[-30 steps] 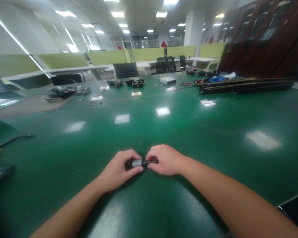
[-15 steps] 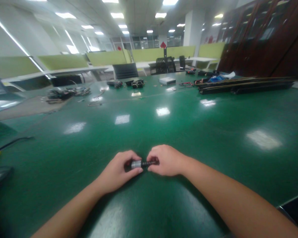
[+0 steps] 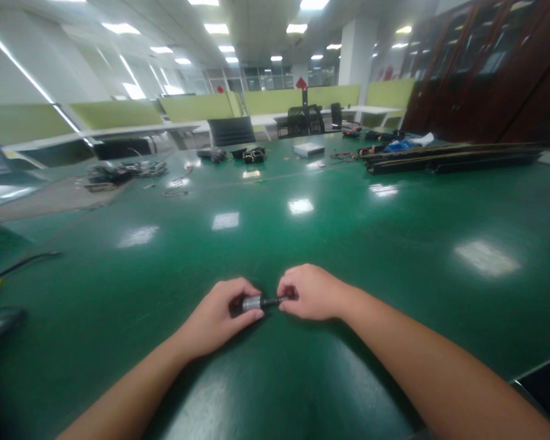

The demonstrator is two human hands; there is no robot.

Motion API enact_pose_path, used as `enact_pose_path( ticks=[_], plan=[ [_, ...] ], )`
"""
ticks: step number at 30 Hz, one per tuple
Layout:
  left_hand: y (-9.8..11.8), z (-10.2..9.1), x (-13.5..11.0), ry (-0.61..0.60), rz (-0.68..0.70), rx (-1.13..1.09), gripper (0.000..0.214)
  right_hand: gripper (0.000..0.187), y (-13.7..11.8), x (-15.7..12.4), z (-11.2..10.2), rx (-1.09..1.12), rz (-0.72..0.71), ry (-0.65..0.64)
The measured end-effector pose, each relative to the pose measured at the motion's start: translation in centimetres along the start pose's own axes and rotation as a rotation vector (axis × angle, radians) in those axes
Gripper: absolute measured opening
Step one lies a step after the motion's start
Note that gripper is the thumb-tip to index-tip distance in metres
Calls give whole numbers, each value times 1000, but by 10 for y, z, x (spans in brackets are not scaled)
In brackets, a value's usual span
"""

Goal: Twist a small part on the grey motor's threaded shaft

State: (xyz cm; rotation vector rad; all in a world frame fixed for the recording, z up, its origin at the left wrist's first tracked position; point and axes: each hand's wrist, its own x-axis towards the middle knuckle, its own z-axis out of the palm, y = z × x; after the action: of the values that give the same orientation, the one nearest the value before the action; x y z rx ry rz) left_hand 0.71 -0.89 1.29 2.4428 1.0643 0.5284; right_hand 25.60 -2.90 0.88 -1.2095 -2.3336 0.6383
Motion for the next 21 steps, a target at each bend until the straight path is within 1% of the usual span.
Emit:
enact_pose_path(
  ticks=[12,21],
  plan=[
    [1,-1,0,-9,-10,10,22,10,2,-3,-9,-15,49,-46],
    [-1,0,-1,-19,1,-8,23,9,15,-9,-18,-31,72,-49]
  ],
)
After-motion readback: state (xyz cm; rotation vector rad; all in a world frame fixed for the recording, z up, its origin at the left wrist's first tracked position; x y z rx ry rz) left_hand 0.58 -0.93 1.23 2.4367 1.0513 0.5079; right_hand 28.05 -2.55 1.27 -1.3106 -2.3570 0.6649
